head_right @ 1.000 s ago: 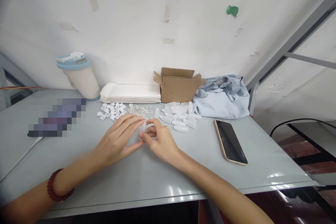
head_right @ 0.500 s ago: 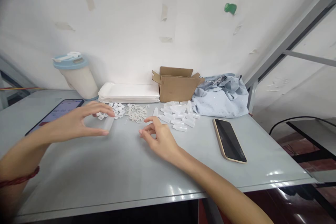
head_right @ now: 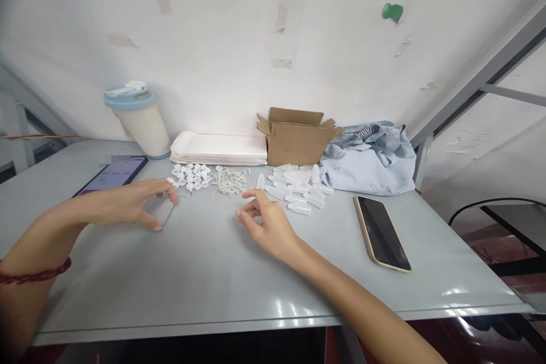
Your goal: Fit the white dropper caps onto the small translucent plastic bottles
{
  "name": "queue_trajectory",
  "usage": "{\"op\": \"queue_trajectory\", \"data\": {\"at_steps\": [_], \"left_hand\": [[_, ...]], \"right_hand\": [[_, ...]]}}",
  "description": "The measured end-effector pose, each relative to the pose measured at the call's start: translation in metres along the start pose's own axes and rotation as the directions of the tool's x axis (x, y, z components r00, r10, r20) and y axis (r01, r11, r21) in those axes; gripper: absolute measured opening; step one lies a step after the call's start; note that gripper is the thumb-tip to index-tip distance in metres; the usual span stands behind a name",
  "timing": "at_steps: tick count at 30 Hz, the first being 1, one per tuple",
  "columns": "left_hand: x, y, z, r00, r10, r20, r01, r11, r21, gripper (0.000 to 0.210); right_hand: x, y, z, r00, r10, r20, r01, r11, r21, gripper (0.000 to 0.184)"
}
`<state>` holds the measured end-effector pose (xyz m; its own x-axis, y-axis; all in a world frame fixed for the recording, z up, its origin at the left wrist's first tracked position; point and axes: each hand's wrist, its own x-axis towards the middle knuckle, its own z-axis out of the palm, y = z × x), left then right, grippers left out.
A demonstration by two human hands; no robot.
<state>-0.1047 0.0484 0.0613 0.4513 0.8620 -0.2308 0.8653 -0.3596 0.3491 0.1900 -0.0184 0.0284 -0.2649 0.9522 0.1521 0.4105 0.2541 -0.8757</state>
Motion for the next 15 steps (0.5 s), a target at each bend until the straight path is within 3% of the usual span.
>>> {"op": "queue_trajectory", "data": {"at_steps": [6, 15], "left_hand": [[0.003, 0.006, -0.001, 0.985, -0.075, 0.156, 0.08, 0.997, -0.023, 0.037], [0.0056, 0.0061, 0.0017, 0.981, -0.098, 0.167, 0.103, 0.994, -0.025, 0.037]], "right_hand": [[-0.0005, -0.0018, -0.0009, 1.0, -0.003, -0.005, 0.002, 0.999, -0.042, 0.019], [-0.0005, 0.0007, -0.0013, 1.0, -0.021, 0.004, 0.021, 0.995, -0.102, 0.023]]}}
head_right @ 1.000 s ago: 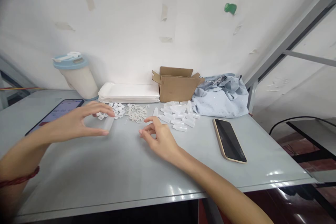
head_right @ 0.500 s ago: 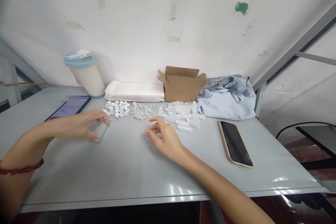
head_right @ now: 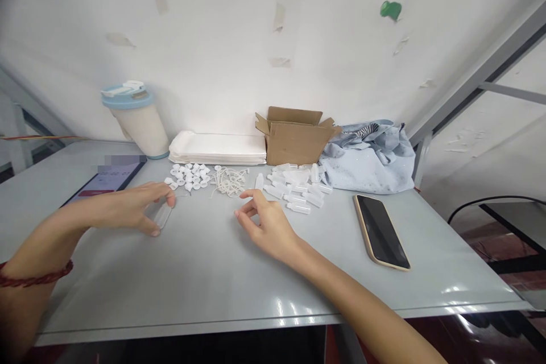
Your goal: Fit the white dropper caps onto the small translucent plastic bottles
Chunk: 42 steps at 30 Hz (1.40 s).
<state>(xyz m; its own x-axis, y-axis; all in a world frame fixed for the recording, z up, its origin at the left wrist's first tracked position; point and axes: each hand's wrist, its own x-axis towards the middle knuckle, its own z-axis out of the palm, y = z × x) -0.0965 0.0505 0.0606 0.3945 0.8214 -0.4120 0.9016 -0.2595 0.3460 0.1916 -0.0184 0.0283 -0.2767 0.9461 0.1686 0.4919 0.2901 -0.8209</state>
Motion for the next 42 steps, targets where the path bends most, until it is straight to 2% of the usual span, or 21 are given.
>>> {"op": "queue_trajectory", "data": {"at_steps": [17, 20, 22, 25, 28, 30, 32, 36, 39, 42], "left_hand": [[0.002, 0.003, 0.001, 0.999, 0.044, -0.022, -0.044, 0.999, 0.013, 0.037], [0.007, 0.008, 0.005, 0.987, 0.086, -0.134, -0.087, 0.996, -0.002, 0.041], [0.014, 0.014, 0.012, 0.939, 0.152, -0.309, -0.156, 0.988, 0.014, 0.039], [0.026, 0.029, 0.028, 0.782, 0.287, -0.554, -0.291, 0.953, 0.082, 0.027], [0.036, 0.044, 0.046, 0.631, 0.459, -0.625, -0.411, 0.882, 0.232, 0.02], [0.04, 0.052, 0.056, 0.572, 0.554, -0.605, -0.425, 0.831, 0.359, 0.02], [0.042, 0.057, 0.064, 0.553, 0.621, -0.556, -0.402, 0.783, 0.475, 0.024], [0.047, 0.059, 0.076, 0.572, 0.659, -0.488, -0.302, 0.723, 0.622, 0.036], [0.051, 0.059, 0.083, 0.585, 0.654, -0.481, -0.265, 0.714, 0.649, 0.042], [0.053, 0.058, 0.085, 0.593, 0.622, -0.512, -0.29, 0.758, 0.585, 0.043]], "right_hand": [[0.003, 0.004, -0.004, 0.997, -0.064, -0.037, 0.061, 0.995, -0.081, 0.025], [0.007, 0.009, -0.007, 0.993, -0.097, -0.068, 0.088, 0.988, -0.127, 0.024], [0.011, 0.016, -0.01, 0.985, -0.142, -0.098, 0.12, 0.972, -0.202, 0.021], [0.017, 0.03, -0.014, 0.96, -0.259, -0.107, 0.2, 0.9, -0.387, 0.014], [0.022, 0.042, -0.016, 0.942, -0.327, -0.071, 0.232, 0.792, -0.564, 0.017], [0.024, 0.047, -0.016, 0.943, -0.331, -0.025, 0.239, 0.73, -0.64, 0.023], [0.025, 0.049, -0.014, 0.949, -0.316, 0.02, 0.241, 0.677, -0.696, 0.028], [0.025, 0.051, -0.011, 0.961, -0.265, 0.077, 0.225, 0.589, -0.777, 0.032], [0.026, 0.054, -0.009, 0.967, -0.228, 0.113, 0.223, 0.549, -0.805, 0.035], [0.026, 0.056, -0.009, 0.97, -0.2, 0.137, 0.225, 0.532, -0.816, 0.039]]}}
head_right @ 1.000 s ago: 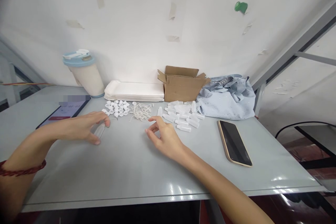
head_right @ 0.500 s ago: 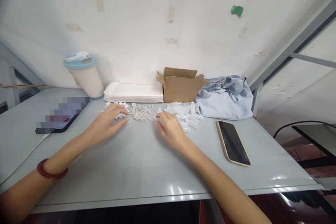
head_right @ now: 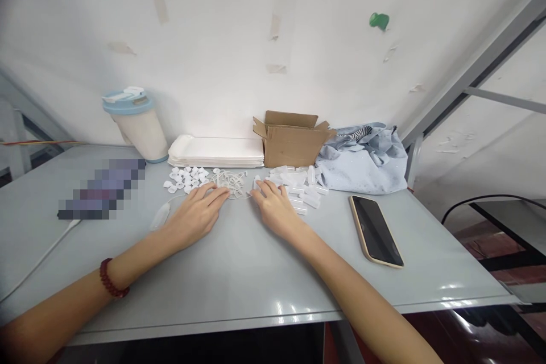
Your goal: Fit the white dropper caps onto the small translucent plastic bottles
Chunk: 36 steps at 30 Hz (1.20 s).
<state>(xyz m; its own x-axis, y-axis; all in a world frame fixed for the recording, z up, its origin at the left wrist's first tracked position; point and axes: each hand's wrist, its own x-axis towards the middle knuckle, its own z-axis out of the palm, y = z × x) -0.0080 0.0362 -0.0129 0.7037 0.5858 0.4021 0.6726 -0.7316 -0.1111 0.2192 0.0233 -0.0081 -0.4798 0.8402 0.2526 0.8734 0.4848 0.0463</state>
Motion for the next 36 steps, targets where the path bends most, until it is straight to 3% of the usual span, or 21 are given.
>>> {"op": "queue_trajectory", "data": {"at_steps": [3, 6, 11, 16, 20, 25, 30, 34, 36], "left_hand": [[0.001, -0.001, -0.001, 0.993, -0.112, -0.031, 0.103, 0.974, -0.202, 0.041], [0.004, -0.004, -0.008, 0.958, -0.285, -0.019, 0.246, 0.857, -0.453, 0.039], [0.01, -0.01, -0.025, 0.838, -0.533, 0.115, 0.444, 0.544, -0.712, 0.038], [0.011, -0.014, -0.033, 0.717, -0.612, 0.334, 0.517, 0.147, -0.843, 0.04], [0.009, -0.018, -0.031, 0.729, -0.591, 0.345, 0.412, -0.024, -0.911, 0.037], [0.007, -0.022, -0.03, 0.759, -0.573, 0.308, 0.313, -0.094, -0.945, 0.037], [0.008, -0.019, -0.034, 0.754, -0.584, 0.301, 0.299, -0.103, -0.949, 0.034], [0.009, -0.016, -0.038, 0.715, -0.592, 0.373, 0.304, -0.217, -0.928, 0.02], [0.009, -0.015, -0.04, 0.716, -0.572, 0.4, 0.293, -0.274, -0.916, 0.017]], "right_hand": [[0.0, 0.0, 0.0, 1.0, 0.003, 0.015, -0.003, 1.0, -0.006, 0.039], [0.0, 0.0, 0.0, 1.0, 0.011, 0.018, -0.01, 1.0, -0.019, 0.038], [0.002, 0.001, 0.003, 0.999, 0.053, -0.012, -0.053, 0.998, -0.044, 0.036], [0.002, 0.003, 0.008, 0.999, 0.052, -0.007, -0.052, 0.998, -0.027, 0.034], [0.003, 0.002, 0.006, 0.998, 0.062, -0.024, -0.061, 0.998, 0.035, 0.029], [0.004, 0.004, -0.002, 0.98, 0.11, -0.168, -0.079, 0.98, 0.182, 0.026], [0.001, 0.001, -0.012, 0.908, 0.188, -0.375, -0.046, 0.933, 0.358, 0.019], [-0.002, -0.008, -0.022, 0.852, 0.262, -0.453, 0.004, 0.862, 0.506, 0.01], [-0.004, -0.014, -0.026, 0.844, 0.286, -0.454, 0.023, 0.826, 0.563, 0.01]]}}
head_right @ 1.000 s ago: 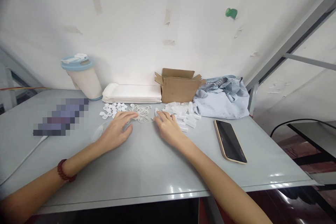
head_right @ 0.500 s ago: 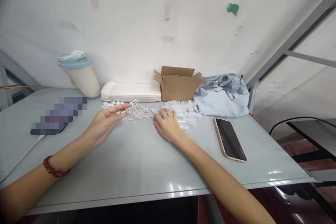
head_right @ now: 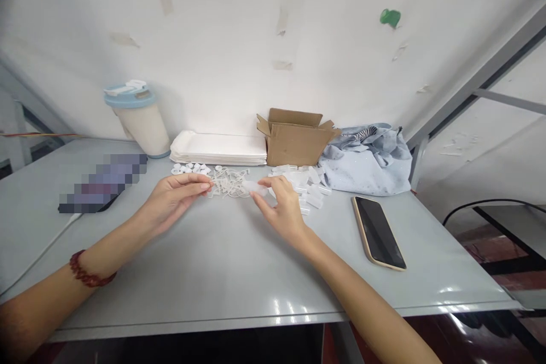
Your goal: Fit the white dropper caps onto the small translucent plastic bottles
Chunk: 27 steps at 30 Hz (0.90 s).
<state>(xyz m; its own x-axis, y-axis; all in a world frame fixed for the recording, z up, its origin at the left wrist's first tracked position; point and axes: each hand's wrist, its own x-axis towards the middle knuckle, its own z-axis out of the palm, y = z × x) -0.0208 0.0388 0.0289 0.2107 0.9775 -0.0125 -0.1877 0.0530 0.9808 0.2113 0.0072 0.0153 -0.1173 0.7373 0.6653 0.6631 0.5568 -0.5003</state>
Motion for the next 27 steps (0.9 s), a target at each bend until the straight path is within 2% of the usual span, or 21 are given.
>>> {"op": "queue_trajectory", "data": {"at_steps": [8, 17, 27], "left_hand": [[-0.003, 0.0, 0.002, 0.991, -0.086, 0.104, 0.097, 0.99, -0.101, 0.011], [-0.006, -0.003, 0.005, 0.999, -0.049, 0.007, 0.049, 0.993, -0.105, 0.011], [-0.012, -0.003, 0.01, 0.995, -0.063, 0.081, 0.063, 0.998, -0.008, 0.015]], "right_hand": [[-0.003, -0.017, -0.001, 0.996, 0.072, 0.048, -0.078, 0.988, 0.135, 0.012], [-0.006, -0.022, 0.0, 0.994, 0.054, 0.093, -0.071, 0.979, 0.189, 0.014], [-0.008, -0.022, 0.002, 0.993, 0.059, 0.107, -0.077, 0.981, 0.177, 0.014]]}}
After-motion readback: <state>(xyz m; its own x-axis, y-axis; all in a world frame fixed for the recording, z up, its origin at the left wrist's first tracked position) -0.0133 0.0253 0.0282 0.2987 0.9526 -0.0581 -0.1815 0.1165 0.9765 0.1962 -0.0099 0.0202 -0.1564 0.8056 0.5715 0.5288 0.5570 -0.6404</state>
